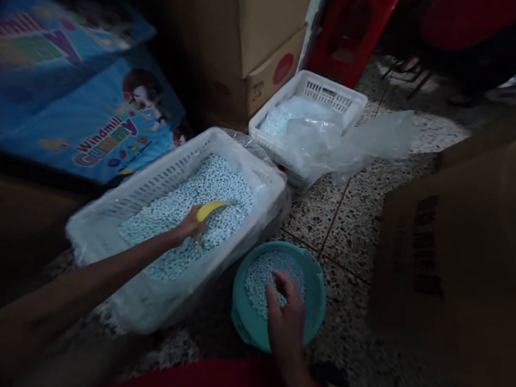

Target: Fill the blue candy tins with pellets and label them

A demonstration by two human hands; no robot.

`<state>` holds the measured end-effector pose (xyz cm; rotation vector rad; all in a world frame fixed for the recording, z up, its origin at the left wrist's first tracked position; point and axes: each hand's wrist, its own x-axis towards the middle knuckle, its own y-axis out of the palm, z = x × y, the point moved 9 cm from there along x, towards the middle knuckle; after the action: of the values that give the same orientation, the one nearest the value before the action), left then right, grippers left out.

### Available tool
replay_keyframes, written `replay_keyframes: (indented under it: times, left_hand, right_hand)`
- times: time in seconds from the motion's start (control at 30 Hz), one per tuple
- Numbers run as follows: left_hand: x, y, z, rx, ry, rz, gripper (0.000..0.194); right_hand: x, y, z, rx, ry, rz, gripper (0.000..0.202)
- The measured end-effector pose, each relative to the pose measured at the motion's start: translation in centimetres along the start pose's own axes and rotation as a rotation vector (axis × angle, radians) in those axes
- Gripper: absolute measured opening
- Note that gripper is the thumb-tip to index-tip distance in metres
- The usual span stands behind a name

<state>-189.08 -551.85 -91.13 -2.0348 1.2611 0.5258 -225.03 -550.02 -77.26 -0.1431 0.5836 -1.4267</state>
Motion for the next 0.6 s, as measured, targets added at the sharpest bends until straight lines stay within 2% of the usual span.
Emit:
replay_keyframes:
  times: [0.07,0.13,0.23,0.3,0.37,0.43,0.5,0.53,0.57,0.6]
  left_hand:
    - [-0.3,0.9,1.7,-0.158,-0.081,0.089,0.073]
    - [-0.1,1.3,3.3,-0.279,-0.176,0.159,0.061]
    - [0.8,1.1,4.9,-0.405,-0.289,0.246,0.044]
    - [1.3,0.4,5.1,-0.512,-0.322,0.282,0.04]
    - [1.5,-0.7,4.9,-0.58,-0.312,0.268,0.038]
    - [1.5,-1.9,4.7,-0.581,-0.296,0.198,0.035]
    - [1.1,-3.0,4.3,-0.561,-0.266,0.114,0.033]
    - [0.8,-3.3,4.0,-0.556,-0.239,0.085,0.034]
    - [0.4,-3.7,3.5,-0.559,-0.205,0.068,0.036]
    - [0.1,-4.0,3.0,-0.568,-0.171,0.056,0.04]
  right_hand:
    - [-1.5,3.8,1.3,-0.08,-0.162,0.148,0.025]
    - [-4.2,8.7,1.9,-0.19,-0.315,0.377,0.02]
    - [-9.3,15.6,0.5,-0.479,-0.4,0.692,0.02]
    - [-12.2,18.4,-0.4,-0.625,-0.417,0.805,0.026]
    - [-13.8,19.6,-0.5,-0.685,-0.407,0.883,0.032]
    - [-13.0,18.5,0.2,-0.676,-0.36,0.906,0.028]
    - [-9.4,14.1,1.6,-0.587,-0.326,0.79,0.024]
    - [-6.5,10.5,2.5,-0.494,-0.347,0.63,0.028]
    - [-3.4,5.9,2.5,-0.416,-0.339,0.433,0.034]
    - [-0.6,1.0,1.4,-0.376,-0.291,0.234,0.041]
